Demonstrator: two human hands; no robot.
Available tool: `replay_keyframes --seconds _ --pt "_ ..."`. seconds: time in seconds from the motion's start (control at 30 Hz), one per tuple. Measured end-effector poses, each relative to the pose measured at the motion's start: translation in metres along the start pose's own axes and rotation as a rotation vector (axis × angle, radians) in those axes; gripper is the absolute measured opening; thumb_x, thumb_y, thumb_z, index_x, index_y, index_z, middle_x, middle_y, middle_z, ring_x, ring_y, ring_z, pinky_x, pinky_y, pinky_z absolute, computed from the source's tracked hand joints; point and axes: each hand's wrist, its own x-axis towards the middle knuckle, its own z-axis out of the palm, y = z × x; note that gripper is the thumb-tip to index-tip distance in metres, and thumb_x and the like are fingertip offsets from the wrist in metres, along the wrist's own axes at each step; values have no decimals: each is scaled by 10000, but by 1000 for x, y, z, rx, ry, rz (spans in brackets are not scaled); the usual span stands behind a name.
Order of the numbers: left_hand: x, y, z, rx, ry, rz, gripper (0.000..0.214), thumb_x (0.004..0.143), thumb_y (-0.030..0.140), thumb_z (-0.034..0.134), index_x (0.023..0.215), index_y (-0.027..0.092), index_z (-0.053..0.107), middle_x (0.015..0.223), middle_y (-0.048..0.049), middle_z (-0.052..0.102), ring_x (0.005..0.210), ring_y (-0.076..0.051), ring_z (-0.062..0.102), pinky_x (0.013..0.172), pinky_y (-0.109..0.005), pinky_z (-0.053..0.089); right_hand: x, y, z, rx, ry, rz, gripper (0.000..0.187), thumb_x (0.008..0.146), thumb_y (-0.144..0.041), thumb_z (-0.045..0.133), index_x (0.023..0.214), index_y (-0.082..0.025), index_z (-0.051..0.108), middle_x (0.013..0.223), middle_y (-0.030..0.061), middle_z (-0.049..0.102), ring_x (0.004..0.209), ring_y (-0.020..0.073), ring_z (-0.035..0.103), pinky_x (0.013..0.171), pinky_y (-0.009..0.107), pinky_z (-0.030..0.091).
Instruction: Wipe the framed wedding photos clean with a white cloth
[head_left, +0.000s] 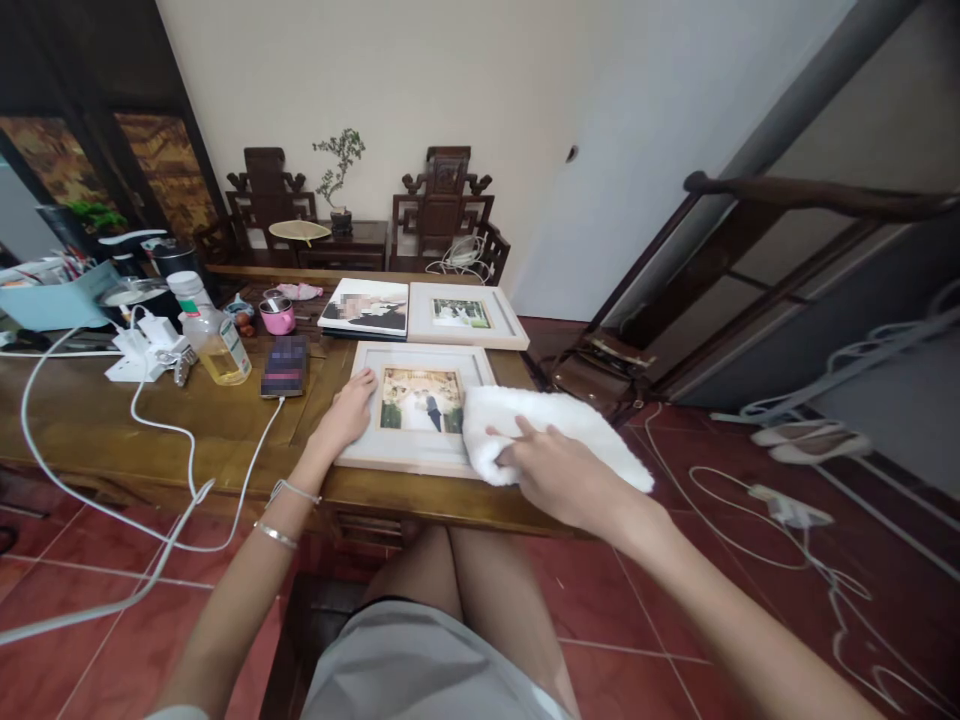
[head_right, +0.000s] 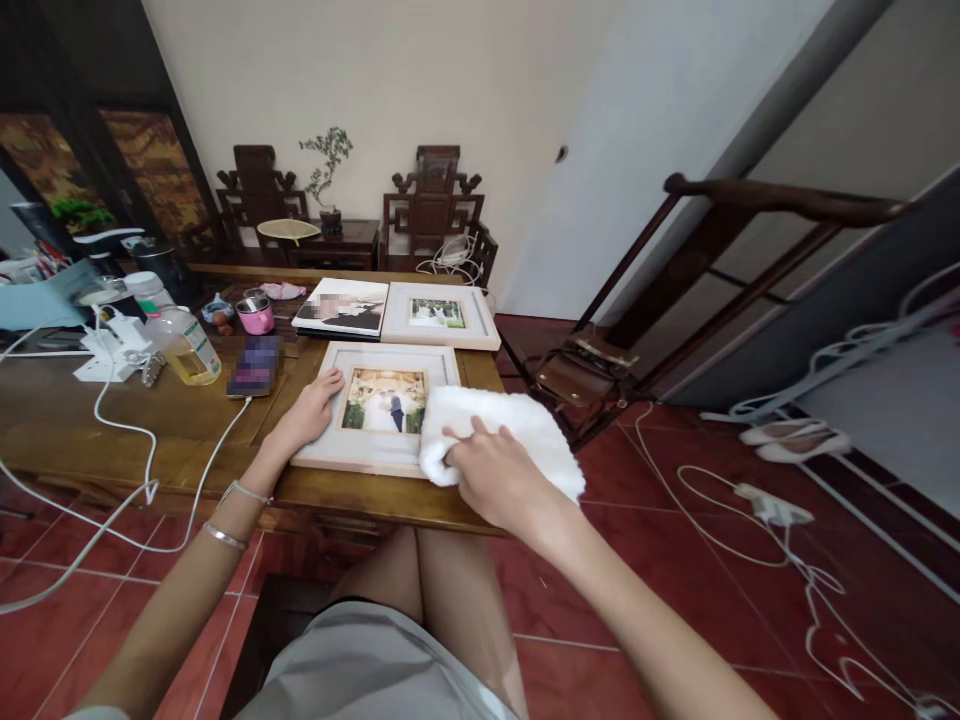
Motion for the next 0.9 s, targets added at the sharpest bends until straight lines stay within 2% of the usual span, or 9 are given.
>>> replay_keyframes --seconds 0.07,0.13,0.27,0.37,0.43,0.53,0.63,0.77,0.9 --pt "0 0 -1 11 -11 1 621 741 -67 357 1310 99 542 1446 -135 470 1408 -216 345 1172 -425 288 6 -1 -5 75 10 43 469 823 -24 374 1156 -156 676 1206 180 654 1243 339 528 948 445 441" --pt "0 -1 -2 10 -25 8 644 732 -69 365 1322 125 537 1451 -116 469 1409 -212 343 1172 -428 286 33 1 -7 103 100 97 450 844 -59 384 1205 -138 641 1207 205 640 1201 341 554 932 452 444" --pt "2 -2 -5 8 -51 14 650 728 -65 364 1333 104 529 1465 -139 443 1410 -219 341 1173 -445 282 122 2 -3 42 359 75 367 890 -160 445 1198 -119 640 1491 175 413 1382 394 314 1030 573 338" --pt "3 -1 -7 18 -43 28 639 729 -61 354 1329 71 531 1459 -158 444 1409 -228 342 1173 -443 289 180 -7 -2 -27 432 -53 383 851 -131 522 1217 -129 638 1551 109 336 1438 375 201 1120 580 212" --pt "3 0 -8 24 -28 58 642 723 -65 351 1324 62 536 1451 -158 456 1406 -226 347 1178 -420 287 200 -18 -4 -61 446 -156 407 833 -102 536 1225 -142 636 1552 88 337 1449 352 191 1145 560 173" --pt "3 0 -9 30 -13 99 653 717 -71 348 1325 71 541 1447 -143 467 1406 -221 348 1182 -394 286 205 -30 -5 -80 437 -241 391 852 -87 503 1202 -174 652 1544 56 358 1454 305 209 1157 526 168" --pt "3 -2 -8 37 -17 81 645 718 -68 355 1317 77 547 1438 -147 477 1397 -231 365 1178 -420 292 194 -23 -6 -56 405 -165 342 865 -138 536 1171 -213 669 1510 59 419 1445 299 233 1138 565 168" --pt "4 -5 -5 39 -23 75 612 730 -64 357 1286 81 567 1411 -145 508 1391 -219 377 1182 -421 283 173 19 -7 6 297 28 362 865 -131 519 1185 -216 665 1373 128 565 1426 284 281 1116 599 168" --pt "1 -6 0 42 24 48 602 746 -57 360 1292 94 561 1406 -137 515 1386 -214 386 1172 -418 302 148 59 -3 44 214 187 469 847 -49 405 1220 -198 647 1394 180 521 1398 301 343 1085 603 233"
